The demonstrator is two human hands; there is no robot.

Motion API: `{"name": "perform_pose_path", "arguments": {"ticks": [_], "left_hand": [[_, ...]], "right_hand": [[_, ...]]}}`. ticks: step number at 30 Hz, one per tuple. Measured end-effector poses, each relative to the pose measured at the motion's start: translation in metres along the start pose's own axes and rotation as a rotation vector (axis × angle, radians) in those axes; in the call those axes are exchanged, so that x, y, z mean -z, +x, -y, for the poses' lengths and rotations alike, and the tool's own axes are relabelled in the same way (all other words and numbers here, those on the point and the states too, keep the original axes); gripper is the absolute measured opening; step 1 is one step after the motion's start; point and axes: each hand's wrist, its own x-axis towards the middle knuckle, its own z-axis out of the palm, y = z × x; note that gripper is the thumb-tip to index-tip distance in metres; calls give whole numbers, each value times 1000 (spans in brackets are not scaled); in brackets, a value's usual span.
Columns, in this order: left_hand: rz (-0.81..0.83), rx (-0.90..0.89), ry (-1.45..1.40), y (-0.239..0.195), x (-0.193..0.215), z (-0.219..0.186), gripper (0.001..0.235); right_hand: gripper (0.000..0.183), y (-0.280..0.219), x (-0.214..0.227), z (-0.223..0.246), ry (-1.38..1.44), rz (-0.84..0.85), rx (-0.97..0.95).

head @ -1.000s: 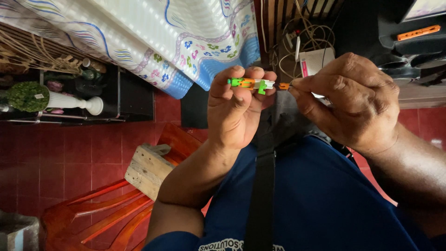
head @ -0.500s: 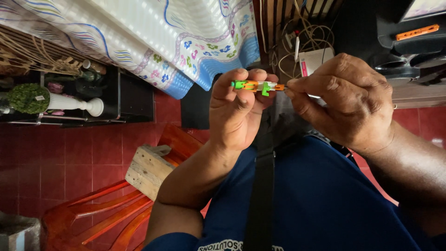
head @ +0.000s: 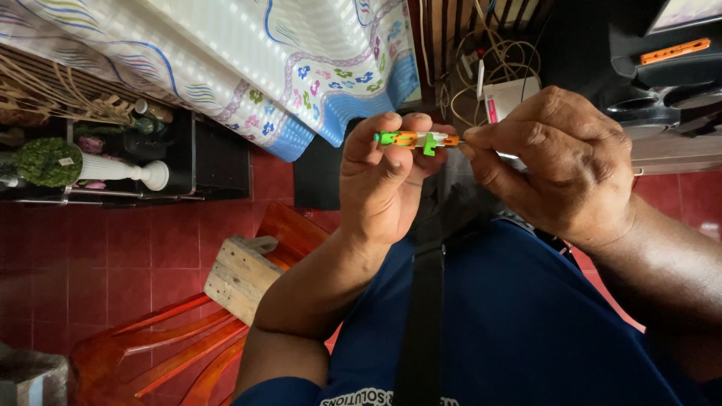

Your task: Assembling or connecting fiber optic mechanical connectors to a fiber cable.

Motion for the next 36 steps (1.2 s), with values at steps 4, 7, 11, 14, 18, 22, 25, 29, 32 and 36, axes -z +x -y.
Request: {"name": "perform_pose_path", "arguments": {"ticks": [4,7,11,14,18,22,25,29,32,36], "left_hand": [[-29,16,3,-1,0,0,21],[-42,5,13,-3,-1,1,21],[-54,8,23,-4,-2,1,20],[-49,10,29,-6,-2,1,20],[-74,-18,73,-6,-2,3,20],[-101,4,57,-8,-5,7,20],[-134,34,46,-6,-5,13,20],[-144,54,32,-5,-8,14,20],[-149,52,48,-6,-10,14,20],[-164,53,73,-4,-14,13,20]], "right_hand": [[29,-2,-1,0,-10,-3,0],[30,-4,-1,0,-88,-4,23],[31,-2,-1,1,-121,2,33],[32,-4,-1,2,-46,-17,22],[31,-5,-3,2,16,-17,-37],[29,-6,-3,2,10,-27,-7],[29,-7,-3,2,24,-29,-64],[27,-8,-3,2,43,-27,-89],[27,-7,-3,2,36,-27,-88],[25,-8,-4,1,-3,-35,-52]]}}
